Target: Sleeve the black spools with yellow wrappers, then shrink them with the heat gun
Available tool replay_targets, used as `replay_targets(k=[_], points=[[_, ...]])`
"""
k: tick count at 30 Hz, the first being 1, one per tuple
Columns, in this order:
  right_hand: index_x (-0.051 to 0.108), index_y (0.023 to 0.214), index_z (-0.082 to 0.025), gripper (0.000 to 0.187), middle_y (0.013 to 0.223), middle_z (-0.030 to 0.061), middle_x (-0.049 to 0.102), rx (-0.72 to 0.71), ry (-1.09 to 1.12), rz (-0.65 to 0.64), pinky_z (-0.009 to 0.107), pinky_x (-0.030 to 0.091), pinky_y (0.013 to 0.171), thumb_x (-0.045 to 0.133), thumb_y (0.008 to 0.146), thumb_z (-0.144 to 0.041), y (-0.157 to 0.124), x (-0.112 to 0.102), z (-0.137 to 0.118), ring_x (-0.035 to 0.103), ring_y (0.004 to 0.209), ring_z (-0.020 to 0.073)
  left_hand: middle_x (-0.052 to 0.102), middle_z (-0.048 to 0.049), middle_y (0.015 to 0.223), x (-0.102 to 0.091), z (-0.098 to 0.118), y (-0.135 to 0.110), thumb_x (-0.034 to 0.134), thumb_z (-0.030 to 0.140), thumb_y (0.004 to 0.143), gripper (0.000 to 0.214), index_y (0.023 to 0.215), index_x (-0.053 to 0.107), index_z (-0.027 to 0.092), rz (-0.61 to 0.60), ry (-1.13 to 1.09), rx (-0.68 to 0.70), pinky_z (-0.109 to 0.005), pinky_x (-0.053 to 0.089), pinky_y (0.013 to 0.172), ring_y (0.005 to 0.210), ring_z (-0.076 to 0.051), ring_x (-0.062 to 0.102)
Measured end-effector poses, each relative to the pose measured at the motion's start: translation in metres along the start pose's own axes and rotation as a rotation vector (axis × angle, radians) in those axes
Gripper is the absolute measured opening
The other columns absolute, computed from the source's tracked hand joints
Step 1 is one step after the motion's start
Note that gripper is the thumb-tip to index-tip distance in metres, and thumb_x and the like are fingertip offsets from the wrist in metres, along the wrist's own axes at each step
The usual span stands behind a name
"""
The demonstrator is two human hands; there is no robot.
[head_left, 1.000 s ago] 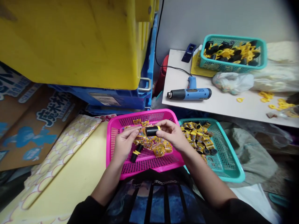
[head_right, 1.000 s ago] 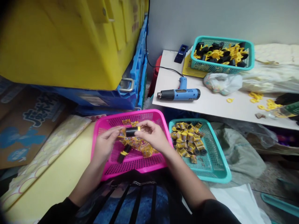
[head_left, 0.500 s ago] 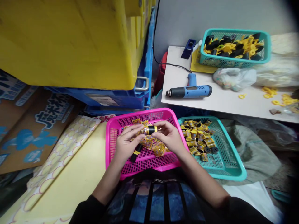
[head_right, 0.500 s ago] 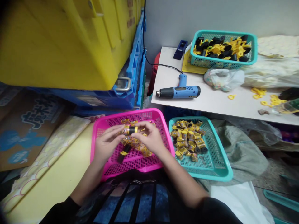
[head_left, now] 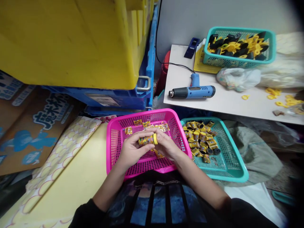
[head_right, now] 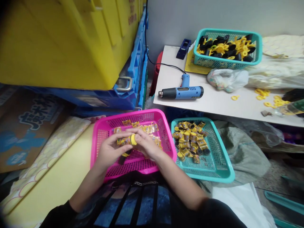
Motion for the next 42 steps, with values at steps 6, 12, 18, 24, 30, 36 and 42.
replay_targets(k=[6,12,18,24,30,36,42], points=[[0.059,0.104,-0.025,0.048,0.101,0.0040,0.062,-0.051,-0.022,0.046,0.029,0.050,0.072,0.071,0.071,-0.058,0.003,-0.001,0.011,0.061,0.087,0.0168,0.073,-0.0082,0.111,0.005,0.002,0.000,0.080,0.028,0.068,0.030,0.096,0.072,0.021,-0.012,-0.029,-0.034,-0.039,0.052,0.097,0.107,-0.023,0.066],[0.057,0.111,-0.025,0.050,0.103,0.0074,0.063,-0.112,-0.036,0.017,0.034,0.052,0.075,0.039,0.089,-0.065,-0.003,-0.005,0.003,0.062,0.093,0.0199,0.072,-0.0089,0.110,0.004,-0.006,-0.004,0.079,0.037,0.069,0.036,0.099,0.068,0.020,-0.017,-0.106,-0.130,-0.037,0.056,0.087,0.100,-0.023,0.068],[0.058,0.119,-0.027,0.043,0.123,0.0073,0.058,-0.306,-0.490,0.116,0.039,0.046,0.095,0.060,0.085,-0.052,-0.024,-0.009,-0.013,0.055,0.114,0.0222,0.071,-0.0072,0.105,0.008,-0.007,-0.002,0.075,0.032,0.074,0.028,0.098,0.067,0.021,-0.066,-0.055,-0.063,-0.036,0.055,0.089,0.100,-0.022,0.067],[0.066,0.106,-0.027,0.026,0.111,0.0072,0.065,-0.386,-0.801,0.320,0.038,0.053,0.084,0.068,0.082,-0.035,-0.057,-0.009,-0.032,0.061,0.106,0.0221,0.054,-0.0089,0.138,0.020,0.005,-0.001,0.072,0.021,0.074,0.076,0.142,0.041,0.034,-0.343,-0.052,-0.141,-0.041,0.052,0.097,0.119,-0.027,0.058],[0.064,0.107,-0.022,0.034,0.097,0.0098,0.066,-0.357,-1.258,0.948,0.044,0.053,0.075,0.067,0.080,-0.042,-0.119,-0.064,-0.074,0.064,0.078,0.0233,0.058,-0.0081,0.133,-0.025,-0.004,0.015,0.061,0.028,0.085,0.045,0.129,0.057,0.027,-0.095,0.338,-0.058,-0.041,0.051,0.096,0.110,-0.022,0.061],[0.068,0.105,-0.018,0.032,0.103,0.0141,0.068,-0.180,-1.620,0.642,0.045,0.048,0.088,0.059,0.085,-0.041,-0.069,-0.074,-0.058,0.062,0.099,0.0289,0.069,-0.0088,0.113,-0.042,-0.040,0.006,0.053,0.027,0.088,0.029,0.111,0.069,0.023,-0.393,0.796,-0.166,-0.043,0.044,0.098,0.109,-0.026,0.061],[0.070,0.102,-0.017,0.022,0.104,0.0141,0.071,0.294,-1.685,0.246,0.034,0.048,0.082,0.058,0.086,-0.028,0.051,-0.035,-0.003,0.065,0.095,0.0250,0.061,-0.0109,0.121,-0.028,-0.065,-0.015,0.052,0.023,0.086,0.031,0.112,0.069,0.022,-0.589,0.857,-0.341,-0.039,0.044,0.099,0.108,-0.025,0.061]])
Point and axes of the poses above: each hand's wrist, its own y-axis towards the middle knuckle, its own x-axis out of the palm, z = x × y, the point moved 1 cm from there along y, towards the middle knuckle
